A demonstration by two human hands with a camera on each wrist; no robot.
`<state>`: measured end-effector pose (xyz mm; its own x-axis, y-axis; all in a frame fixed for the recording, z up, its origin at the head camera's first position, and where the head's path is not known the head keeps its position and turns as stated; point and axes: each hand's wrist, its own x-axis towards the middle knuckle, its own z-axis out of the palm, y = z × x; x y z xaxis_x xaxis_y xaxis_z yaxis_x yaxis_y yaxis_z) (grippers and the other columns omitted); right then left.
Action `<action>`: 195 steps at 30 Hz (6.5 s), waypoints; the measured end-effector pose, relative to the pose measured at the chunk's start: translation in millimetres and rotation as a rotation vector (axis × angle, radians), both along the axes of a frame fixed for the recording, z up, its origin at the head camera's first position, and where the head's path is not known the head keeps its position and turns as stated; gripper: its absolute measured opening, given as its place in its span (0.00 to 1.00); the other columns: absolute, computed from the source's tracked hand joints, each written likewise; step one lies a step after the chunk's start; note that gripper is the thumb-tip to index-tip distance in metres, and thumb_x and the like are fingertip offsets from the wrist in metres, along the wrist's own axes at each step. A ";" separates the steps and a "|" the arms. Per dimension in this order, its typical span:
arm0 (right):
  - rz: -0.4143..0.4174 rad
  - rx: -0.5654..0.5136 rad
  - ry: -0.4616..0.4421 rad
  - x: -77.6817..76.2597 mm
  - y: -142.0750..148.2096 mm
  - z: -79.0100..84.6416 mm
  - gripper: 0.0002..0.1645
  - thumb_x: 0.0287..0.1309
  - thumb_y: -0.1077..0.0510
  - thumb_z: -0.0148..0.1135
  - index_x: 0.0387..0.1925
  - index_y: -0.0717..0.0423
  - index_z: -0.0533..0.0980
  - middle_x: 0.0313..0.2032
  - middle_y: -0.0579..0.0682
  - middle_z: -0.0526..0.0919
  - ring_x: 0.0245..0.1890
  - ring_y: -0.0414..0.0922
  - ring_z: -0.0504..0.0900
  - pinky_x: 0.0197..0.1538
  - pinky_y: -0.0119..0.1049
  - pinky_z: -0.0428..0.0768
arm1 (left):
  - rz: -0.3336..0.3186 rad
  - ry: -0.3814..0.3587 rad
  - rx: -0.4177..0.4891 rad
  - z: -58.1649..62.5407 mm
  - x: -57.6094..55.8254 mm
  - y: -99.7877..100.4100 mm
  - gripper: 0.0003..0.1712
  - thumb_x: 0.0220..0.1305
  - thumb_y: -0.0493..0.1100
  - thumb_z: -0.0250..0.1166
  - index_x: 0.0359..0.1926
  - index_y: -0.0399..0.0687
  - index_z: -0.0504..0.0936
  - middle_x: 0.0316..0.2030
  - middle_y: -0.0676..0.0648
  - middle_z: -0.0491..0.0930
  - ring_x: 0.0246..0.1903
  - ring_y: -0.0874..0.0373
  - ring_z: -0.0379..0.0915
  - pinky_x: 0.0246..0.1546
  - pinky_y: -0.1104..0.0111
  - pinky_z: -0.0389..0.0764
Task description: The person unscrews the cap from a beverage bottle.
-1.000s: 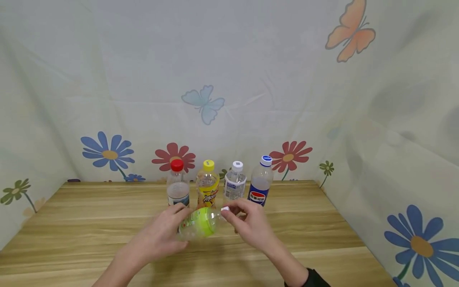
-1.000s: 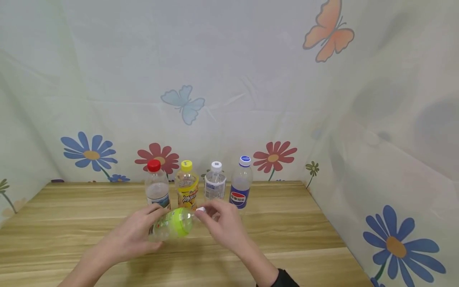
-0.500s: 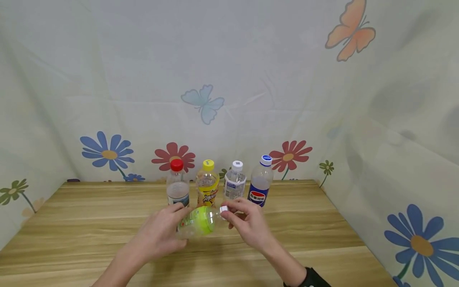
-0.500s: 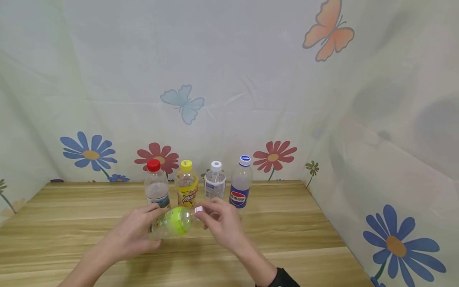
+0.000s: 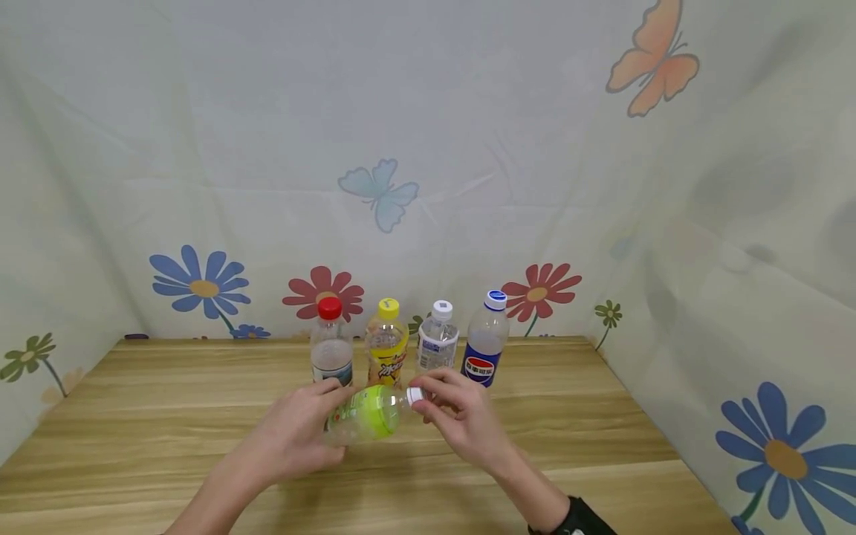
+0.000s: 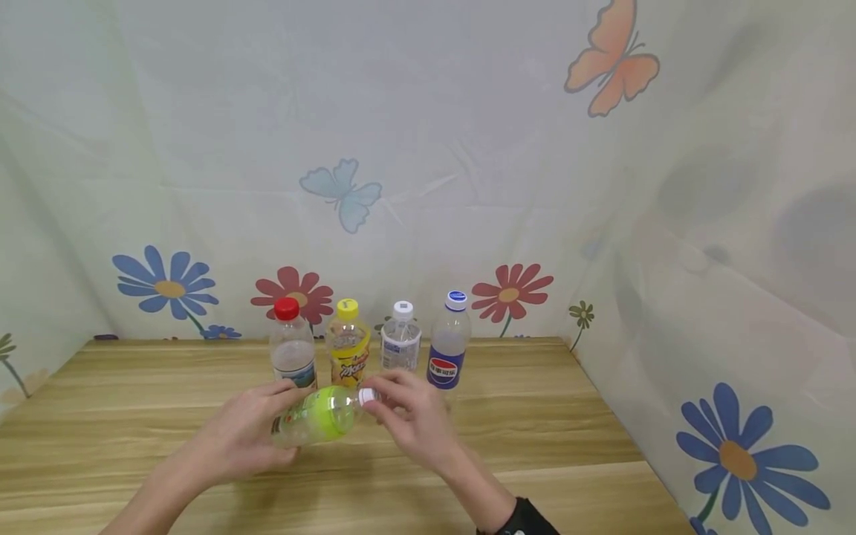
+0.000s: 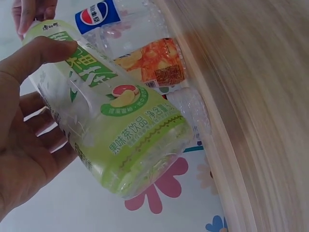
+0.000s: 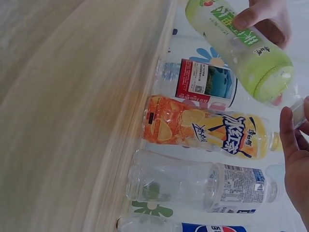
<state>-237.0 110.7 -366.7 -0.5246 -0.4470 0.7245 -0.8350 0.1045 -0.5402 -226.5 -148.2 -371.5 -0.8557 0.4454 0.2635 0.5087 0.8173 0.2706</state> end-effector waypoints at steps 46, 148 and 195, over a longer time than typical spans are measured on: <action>-0.132 0.079 -0.373 -2.7 5.6 -0.3 0.09 0.66 0.64 0.61 0.47 0.61 0.79 0.37 0.48 0.79 0.32 0.44 0.78 0.32 0.32 0.79 | 0.030 0.084 0.021 -2.4 1.5 3.9 0.38 0.37 0.45 0.80 0.56 0.50 0.81 0.42 0.60 0.74 0.39 0.65 0.70 0.44 0.71 0.77; -0.012 0.084 -0.053 9.2 5.7 11.5 0.13 0.51 0.74 0.69 0.42 0.69 0.82 0.39 0.53 0.81 0.31 0.41 0.77 0.32 0.32 0.80 | -0.028 -0.053 0.038 3.8 4.7 -5.7 0.40 0.39 0.47 0.79 0.59 0.51 0.80 0.52 0.55 0.78 0.47 0.61 0.75 0.48 0.64 0.77; -0.268 0.118 -0.310 -5.2 6.8 -8.7 0.05 0.65 0.57 0.64 0.40 0.53 0.80 0.28 0.42 0.78 0.23 0.40 0.78 0.25 0.33 0.79 | 0.016 -0.076 0.006 -12.6 4.1 15.6 0.48 0.43 0.55 0.81 0.64 0.48 0.73 0.60 0.43 0.72 0.57 0.46 0.72 0.53 0.52 0.73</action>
